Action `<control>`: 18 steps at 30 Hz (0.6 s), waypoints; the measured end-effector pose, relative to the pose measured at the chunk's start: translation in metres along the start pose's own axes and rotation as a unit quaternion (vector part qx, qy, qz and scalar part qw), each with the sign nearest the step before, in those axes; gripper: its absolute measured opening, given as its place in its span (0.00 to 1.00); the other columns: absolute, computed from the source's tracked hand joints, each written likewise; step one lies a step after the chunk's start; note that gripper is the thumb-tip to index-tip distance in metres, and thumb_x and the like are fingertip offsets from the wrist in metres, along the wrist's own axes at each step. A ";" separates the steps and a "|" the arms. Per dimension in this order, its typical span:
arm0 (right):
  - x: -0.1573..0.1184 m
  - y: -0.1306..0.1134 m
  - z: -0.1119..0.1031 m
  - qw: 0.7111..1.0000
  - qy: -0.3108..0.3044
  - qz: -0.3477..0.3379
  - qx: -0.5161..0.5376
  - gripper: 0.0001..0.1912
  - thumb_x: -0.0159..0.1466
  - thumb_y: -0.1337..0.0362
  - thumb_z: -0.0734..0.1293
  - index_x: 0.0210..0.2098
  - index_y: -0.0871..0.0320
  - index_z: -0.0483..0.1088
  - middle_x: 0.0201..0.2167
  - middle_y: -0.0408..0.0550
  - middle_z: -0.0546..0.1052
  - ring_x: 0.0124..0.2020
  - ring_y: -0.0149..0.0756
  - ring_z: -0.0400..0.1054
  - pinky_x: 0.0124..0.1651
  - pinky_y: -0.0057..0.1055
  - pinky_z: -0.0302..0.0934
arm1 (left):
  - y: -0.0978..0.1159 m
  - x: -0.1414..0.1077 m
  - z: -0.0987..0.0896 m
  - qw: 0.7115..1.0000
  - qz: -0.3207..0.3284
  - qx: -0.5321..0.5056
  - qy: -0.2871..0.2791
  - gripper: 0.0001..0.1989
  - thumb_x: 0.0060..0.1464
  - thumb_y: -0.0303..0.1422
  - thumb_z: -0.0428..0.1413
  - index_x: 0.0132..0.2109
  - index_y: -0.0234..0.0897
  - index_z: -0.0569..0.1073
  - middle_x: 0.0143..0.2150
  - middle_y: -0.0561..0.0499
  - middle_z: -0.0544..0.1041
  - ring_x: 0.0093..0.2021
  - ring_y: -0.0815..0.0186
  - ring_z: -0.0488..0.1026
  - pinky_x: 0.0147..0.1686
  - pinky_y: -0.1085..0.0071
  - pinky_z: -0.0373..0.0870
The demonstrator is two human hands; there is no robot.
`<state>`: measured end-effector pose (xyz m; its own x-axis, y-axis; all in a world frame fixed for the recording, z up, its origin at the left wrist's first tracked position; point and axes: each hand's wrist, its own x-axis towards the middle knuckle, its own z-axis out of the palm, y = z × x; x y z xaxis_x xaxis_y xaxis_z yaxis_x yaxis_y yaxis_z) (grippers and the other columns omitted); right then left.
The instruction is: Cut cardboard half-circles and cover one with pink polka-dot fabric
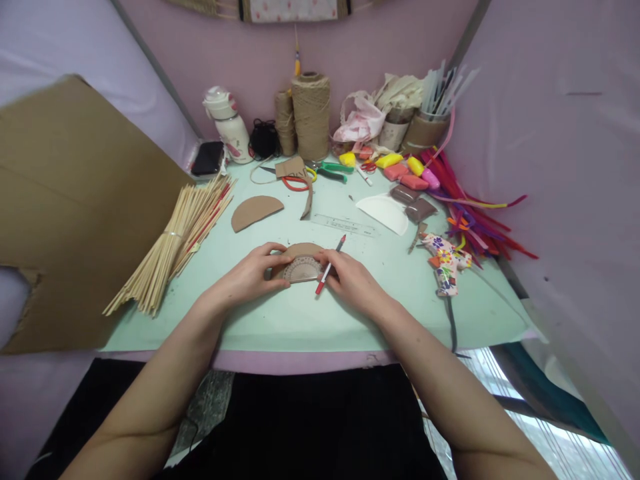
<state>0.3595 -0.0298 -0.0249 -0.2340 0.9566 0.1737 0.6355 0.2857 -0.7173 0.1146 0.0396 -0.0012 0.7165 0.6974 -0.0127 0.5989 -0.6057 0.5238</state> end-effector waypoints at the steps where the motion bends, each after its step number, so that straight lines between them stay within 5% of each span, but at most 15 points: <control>1: 0.000 0.000 0.000 1.000 0.000 -0.001 -0.001 0.17 0.62 0.72 0.63 0.50 0.53 0.67 0.51 0.50 0.76 0.48 0.42 0.72 0.49 0.40 0.65 | 0.000 0.000 0.000 1.000 0.000 0.000 -0.001 0.23 0.53 0.42 0.60 0.55 0.44 0.74 0.60 0.44 0.65 0.59 0.53 0.66 0.60 0.54 0.62; 18: 0.000 -0.006 0.000 0.999 -0.014 -0.002 -0.052 0.19 0.65 0.70 0.61 0.54 0.50 0.66 0.47 0.48 0.78 0.46 0.44 0.72 0.46 0.41 0.66 | 0.001 0.002 -0.004 0.999 0.001 0.020 -0.030 0.23 0.53 0.41 0.59 0.56 0.43 0.73 0.60 0.43 0.64 0.58 0.51 0.66 0.59 0.53 0.63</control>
<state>0.3558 -0.0313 -0.0210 -0.2563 0.9538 0.1568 0.7071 0.2956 -0.6423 0.1150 0.0418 0.0022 0.7369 0.6731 -0.0625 0.6102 -0.6225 0.4901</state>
